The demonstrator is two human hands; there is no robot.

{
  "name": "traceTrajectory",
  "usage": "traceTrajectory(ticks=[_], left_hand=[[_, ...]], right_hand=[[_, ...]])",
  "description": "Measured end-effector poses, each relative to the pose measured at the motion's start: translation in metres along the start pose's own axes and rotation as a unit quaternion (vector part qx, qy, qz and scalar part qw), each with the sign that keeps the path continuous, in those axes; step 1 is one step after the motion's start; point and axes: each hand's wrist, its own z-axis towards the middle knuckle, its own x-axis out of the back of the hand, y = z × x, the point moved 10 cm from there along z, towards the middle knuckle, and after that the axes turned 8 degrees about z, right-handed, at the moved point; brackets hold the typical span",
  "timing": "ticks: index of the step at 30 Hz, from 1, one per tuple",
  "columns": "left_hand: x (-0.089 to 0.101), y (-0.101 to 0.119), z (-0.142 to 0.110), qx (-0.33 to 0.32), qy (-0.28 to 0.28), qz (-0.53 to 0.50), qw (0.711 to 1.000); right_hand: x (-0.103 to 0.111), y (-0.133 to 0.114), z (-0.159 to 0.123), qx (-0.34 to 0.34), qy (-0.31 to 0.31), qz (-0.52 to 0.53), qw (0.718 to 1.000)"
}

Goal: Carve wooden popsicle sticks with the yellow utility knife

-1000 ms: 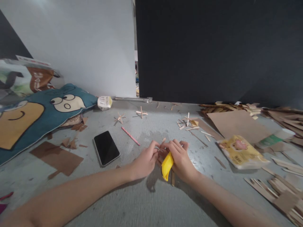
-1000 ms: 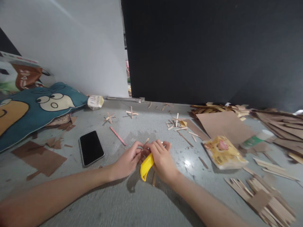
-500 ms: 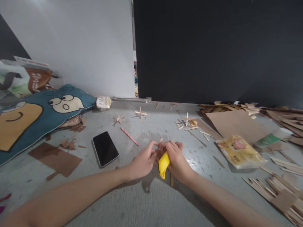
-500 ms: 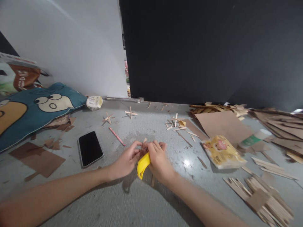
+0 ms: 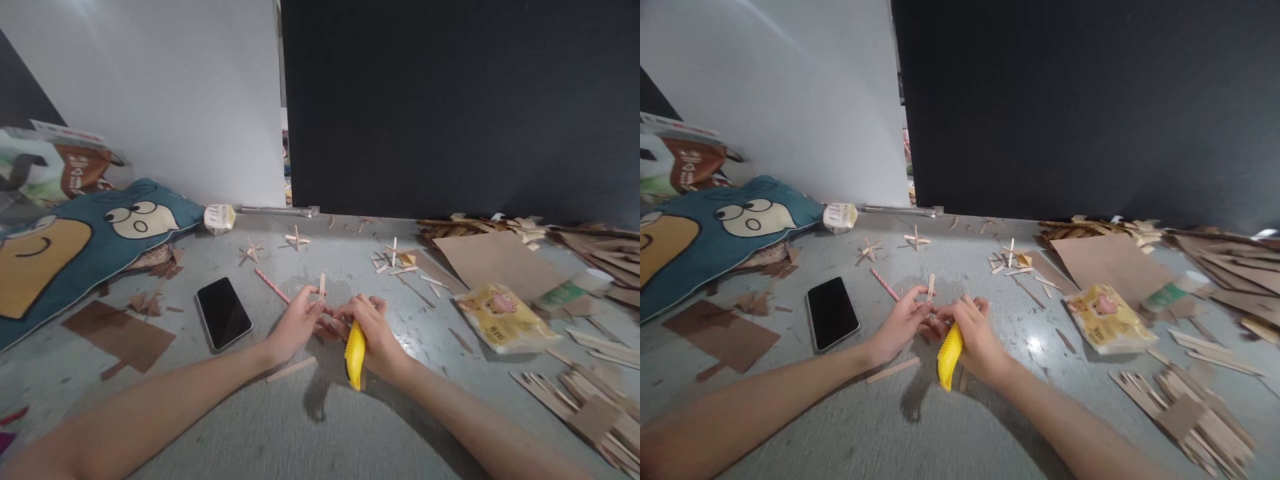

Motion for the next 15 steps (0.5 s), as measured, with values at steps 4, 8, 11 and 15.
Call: traceTrajectory(ticks=[4,8,11,15], left_hand=[[-0.01,0.006,-0.003,-0.016,-0.027,-0.013,0.999],[-0.01,0.007,-0.005,-0.019,-0.017,-0.001,1.0],[-0.009,0.008,-0.006,-0.018,-0.012,0.012,1.0],[-0.013,0.007,-0.008,-0.01,-0.023,0.021,0.999]], right_hand=[[0.028,0.007,-0.005,-0.031,0.104,0.023,0.994],[0.034,0.02,-0.014,-0.116,0.105,0.116,0.981],[0.028,0.03,-0.02,-0.19,0.077,0.151,0.967],[0.026,0.02,-0.015,-0.142,0.074,0.166,0.973]])
